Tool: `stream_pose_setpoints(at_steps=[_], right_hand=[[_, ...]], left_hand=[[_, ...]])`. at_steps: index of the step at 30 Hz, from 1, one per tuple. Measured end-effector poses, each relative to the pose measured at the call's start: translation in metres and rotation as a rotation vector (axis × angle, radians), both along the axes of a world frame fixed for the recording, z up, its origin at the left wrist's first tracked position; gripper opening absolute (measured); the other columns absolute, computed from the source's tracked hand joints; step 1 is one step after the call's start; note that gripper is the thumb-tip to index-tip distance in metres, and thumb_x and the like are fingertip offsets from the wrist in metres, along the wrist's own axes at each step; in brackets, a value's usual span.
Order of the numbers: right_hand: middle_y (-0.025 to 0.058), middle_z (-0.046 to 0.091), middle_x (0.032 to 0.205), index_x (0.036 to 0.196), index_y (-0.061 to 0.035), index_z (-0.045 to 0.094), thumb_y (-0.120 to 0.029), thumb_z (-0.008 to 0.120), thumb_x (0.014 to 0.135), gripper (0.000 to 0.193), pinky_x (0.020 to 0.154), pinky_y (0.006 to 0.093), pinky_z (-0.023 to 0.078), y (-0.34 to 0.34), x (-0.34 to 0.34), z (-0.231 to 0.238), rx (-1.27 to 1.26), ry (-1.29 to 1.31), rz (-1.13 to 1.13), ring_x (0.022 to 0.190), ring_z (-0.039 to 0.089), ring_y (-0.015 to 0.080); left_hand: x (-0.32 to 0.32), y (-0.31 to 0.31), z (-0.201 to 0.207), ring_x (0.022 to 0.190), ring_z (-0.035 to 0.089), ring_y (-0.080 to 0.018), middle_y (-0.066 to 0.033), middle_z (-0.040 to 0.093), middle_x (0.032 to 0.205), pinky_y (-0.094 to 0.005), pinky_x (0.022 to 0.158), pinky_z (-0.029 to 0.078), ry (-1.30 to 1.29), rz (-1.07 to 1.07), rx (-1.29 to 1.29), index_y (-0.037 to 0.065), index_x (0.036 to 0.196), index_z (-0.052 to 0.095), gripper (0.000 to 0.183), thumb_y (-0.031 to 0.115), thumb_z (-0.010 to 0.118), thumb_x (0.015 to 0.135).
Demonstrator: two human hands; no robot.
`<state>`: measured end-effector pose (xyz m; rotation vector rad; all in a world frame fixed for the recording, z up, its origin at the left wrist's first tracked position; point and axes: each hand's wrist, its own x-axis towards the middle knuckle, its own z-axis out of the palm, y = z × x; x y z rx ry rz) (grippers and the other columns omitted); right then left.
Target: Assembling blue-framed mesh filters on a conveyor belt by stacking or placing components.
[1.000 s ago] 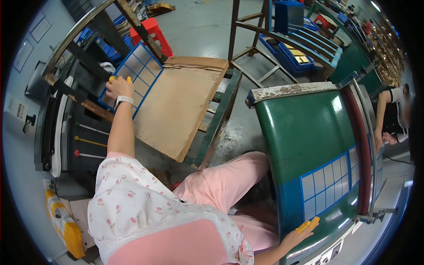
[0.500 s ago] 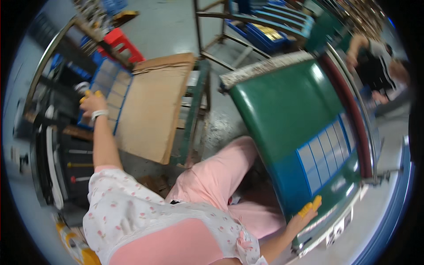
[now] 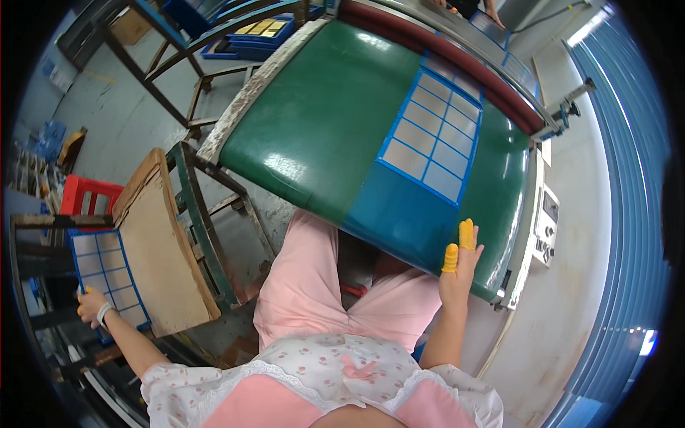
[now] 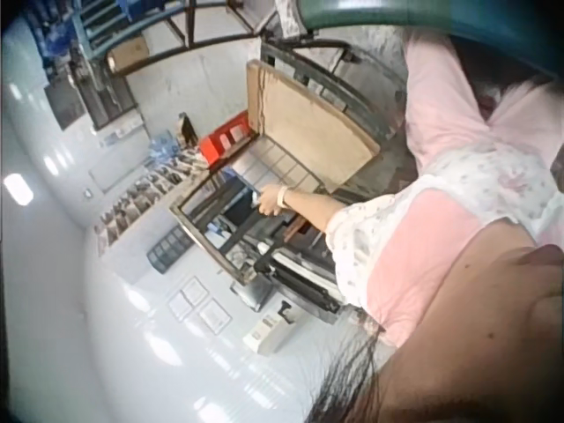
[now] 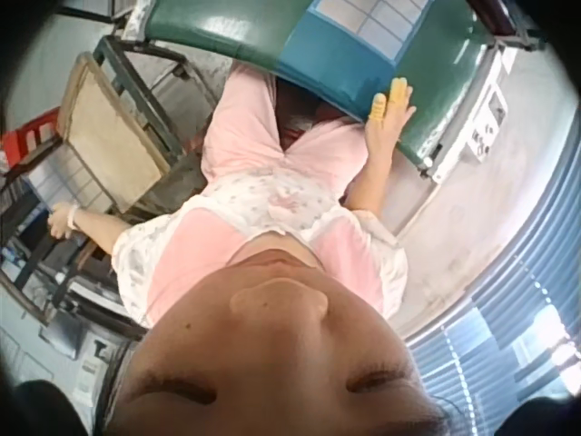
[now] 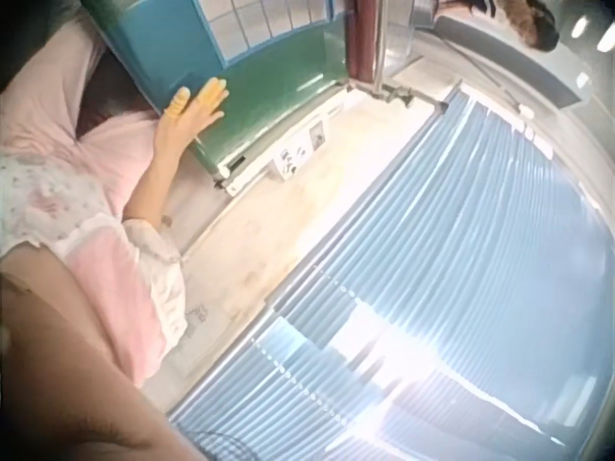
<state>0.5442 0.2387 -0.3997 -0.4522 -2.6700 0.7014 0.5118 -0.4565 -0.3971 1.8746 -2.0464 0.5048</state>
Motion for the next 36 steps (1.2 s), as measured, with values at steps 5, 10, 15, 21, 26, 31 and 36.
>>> stream_pose_setpoints(at_steps=[5, 10, 15, 21, 26, 31, 36], right_hand=[[0.0122, 0.03, 0.13, 0.123, -0.0027, 0.033, -0.034, 0.035, 0.087, 0.048, 0.1, 0.0459, 0.003, -0.003, -0.001, 0.0, 0.001, -0.013, -0.003, 0.124, 0.019, 0.0272], [0.0136, 0.037, 0.125, 0.119, -0.0017, 0.038, -0.031, 0.038, 0.086, 0.044, 0.1, 0.0458, 0.007, -0.006, 0.0, 0.003, -0.011, 0.057, 0.074, 0.121, 0.026, 0.0285], [0.0137, 0.057, 0.094, 0.098, -0.0033, 0.054, -0.018, 0.056, 0.078, 0.025, 0.073, 0.0329, 0.044, -0.039, 0.01, -0.01, -0.316, 0.252, 0.259, 0.083, 0.055, 0.0276], [0.015, 0.058, 0.088, 0.101, -0.0011, 0.05, -0.021, 0.056, 0.078, 0.031, 0.067, 0.0326, 0.046, -0.098, 0.012, -0.01, -0.696, -0.073, 0.422, 0.077, 0.056, 0.0275], [0.0142, 0.056, 0.083, 0.097, -0.0009, 0.047, -0.02, 0.053, 0.081, 0.026, 0.062, 0.0313, 0.044, -0.101, 0.042, -0.029, -0.993, 0.033, 0.442, 0.072, 0.056, 0.0259], [0.0088, 0.051, 0.076, 0.088, -0.003, 0.046, -0.019, 0.048, 0.084, 0.017, 0.058, 0.0275, 0.039, -0.066, 0.087, -0.041, -0.826, 0.062, 0.011, 0.065, 0.051, 0.0173], [0.0017, 0.047, 0.072, 0.086, -0.004, 0.046, -0.019, 0.044, 0.086, 0.015, 0.058, 0.0234, 0.037, -0.056, 0.104, -0.042, -1.018, 0.087, -0.118, 0.064, 0.045, 0.0097]], left_hand=[[-0.008, 0.045, 0.031, 0.098, 0.047, -0.0346, -0.0164, 0.053, 0.103, -0.0486, 0.08, 0.035, -0.037, -0.086, -0.034, 0.014, 0.099, 0.056, 0.035, 0.04, 0.047, 0.077], [0.029, 0.003, 0.02, 0.085, 0.054, -0.0345, -0.0195, 0.057, 0.092, -0.0416, 0.07, 0.043, -0.047, -0.516, 0.079, 0.002, 0.099, 0.054, 0.032, 0.027, 0.046, 0.079], [0.018, 0.094, 0.079, 0.078, 0.053, -0.038, -0.021, 0.055, 0.094, -0.0401, 0.064, 0.043, 0.028, -0.683, 0.006, 0.001, 0.101, 0.053, 0.027, 0.012, 0.043, 0.079], [-0.017, 0.161, 0.09, 0.065, 0.054, -0.0106, -0.0057, 0.056, 0.078, -0.0216, 0.055, 0.045, 0.962, -1.209, 0.717, -0.001, 0.104, 0.049, 0.025, 0.01, 0.044, 0.082], [-0.043, 0.37, 0.034, 0.046, 0.046, -0.0054, 0.0028, 0.047, 0.058, -0.0156, 0.039, 0.037, 1.168, -1.054, 1.608, 0.006, 0.083, 0.051, 0.009, 0.011, 0.044, 0.083], [-0.037, 0.447, -0.007, 0.053, 0.039, -0.0012, 0.0063, 0.048, 0.064, -0.0161, 0.046, 0.028, 0.72, -1.155, 1.982, 0.005, 0.084, 0.054, 0.01, 0.014, 0.051, 0.083], [0.002, 0.439, -0.032, 0.067, 0.046, -0.0037, 0.0002, 0.055, 0.073, -0.0196, 0.06, 0.039, 0.143, -1.498, 1.967, 0.0, 0.09, 0.056, 0.022, 0.02, 0.054, 0.081]])
